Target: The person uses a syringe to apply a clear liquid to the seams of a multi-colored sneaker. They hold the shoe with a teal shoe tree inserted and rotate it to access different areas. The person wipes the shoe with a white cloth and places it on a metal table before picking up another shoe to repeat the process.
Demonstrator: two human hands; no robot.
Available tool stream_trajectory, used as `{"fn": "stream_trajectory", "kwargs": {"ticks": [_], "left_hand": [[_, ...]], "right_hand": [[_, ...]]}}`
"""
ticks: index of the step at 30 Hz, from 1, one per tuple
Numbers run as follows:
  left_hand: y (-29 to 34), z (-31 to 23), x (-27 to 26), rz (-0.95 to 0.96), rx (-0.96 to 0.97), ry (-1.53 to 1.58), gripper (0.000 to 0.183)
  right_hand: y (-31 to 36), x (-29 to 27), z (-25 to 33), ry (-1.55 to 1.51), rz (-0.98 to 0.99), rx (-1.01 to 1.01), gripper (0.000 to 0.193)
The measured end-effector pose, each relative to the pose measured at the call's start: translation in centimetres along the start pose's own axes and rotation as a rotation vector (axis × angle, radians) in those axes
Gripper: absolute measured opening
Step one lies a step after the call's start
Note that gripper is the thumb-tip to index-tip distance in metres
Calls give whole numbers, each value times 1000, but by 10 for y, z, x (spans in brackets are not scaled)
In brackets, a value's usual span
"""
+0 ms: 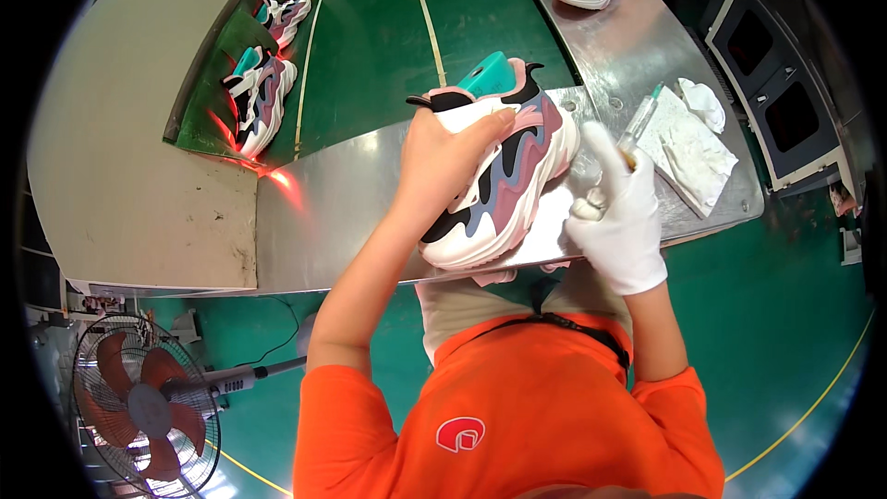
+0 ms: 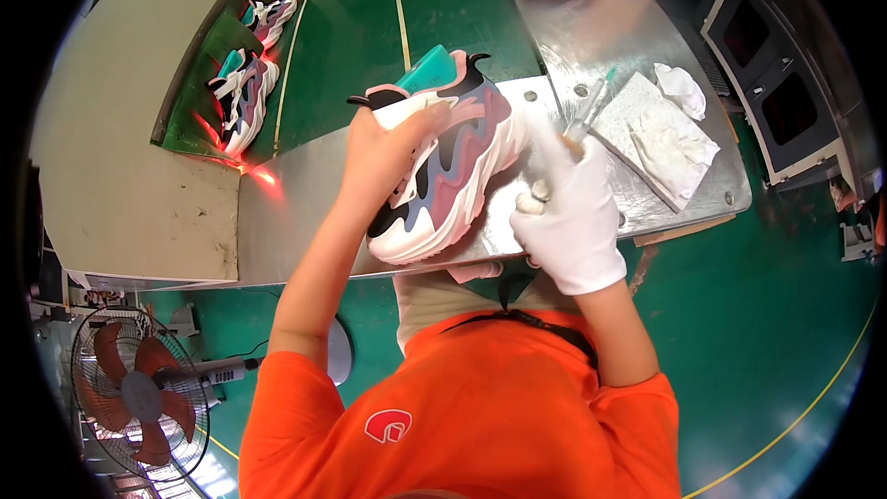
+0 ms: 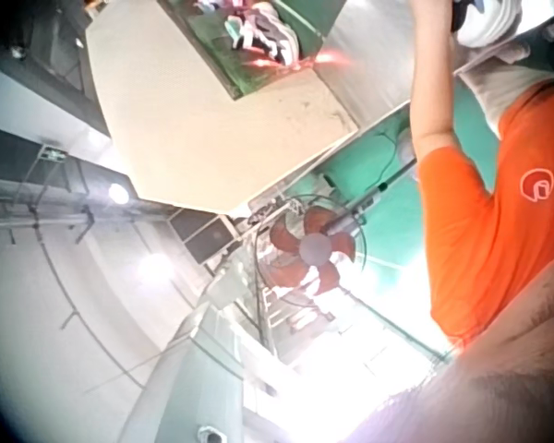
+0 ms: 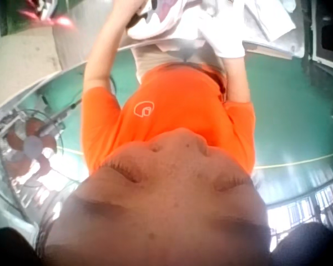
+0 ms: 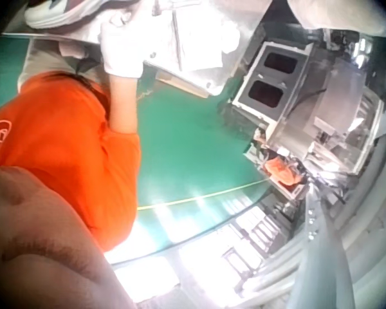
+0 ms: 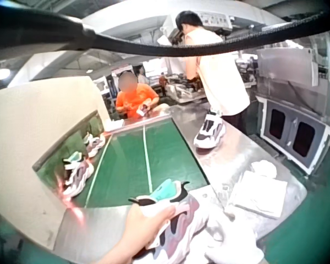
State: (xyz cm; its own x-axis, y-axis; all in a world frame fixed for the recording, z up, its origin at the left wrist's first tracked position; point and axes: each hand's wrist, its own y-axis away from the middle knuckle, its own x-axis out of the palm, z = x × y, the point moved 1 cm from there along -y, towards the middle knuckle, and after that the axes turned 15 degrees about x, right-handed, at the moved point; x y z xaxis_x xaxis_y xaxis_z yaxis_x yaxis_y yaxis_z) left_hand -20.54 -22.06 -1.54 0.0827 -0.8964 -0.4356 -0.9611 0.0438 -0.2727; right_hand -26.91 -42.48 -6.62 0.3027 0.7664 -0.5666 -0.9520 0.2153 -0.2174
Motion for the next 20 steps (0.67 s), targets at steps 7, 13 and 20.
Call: {"fn": "stream_trajectory", "kwargs": {"ticks": [7,13,20], "left_hand": [[2,6,3,-31,22,-9,47],[3,5,5,-34,37,-28,49],[2,9,6,-65,127,-66,30]], "right_hand": [[-1,12,5,174,-58,-111,62],[-6,16,5,240,-88,-206,61],[-6,17,6,171,44,-117,64]]}}
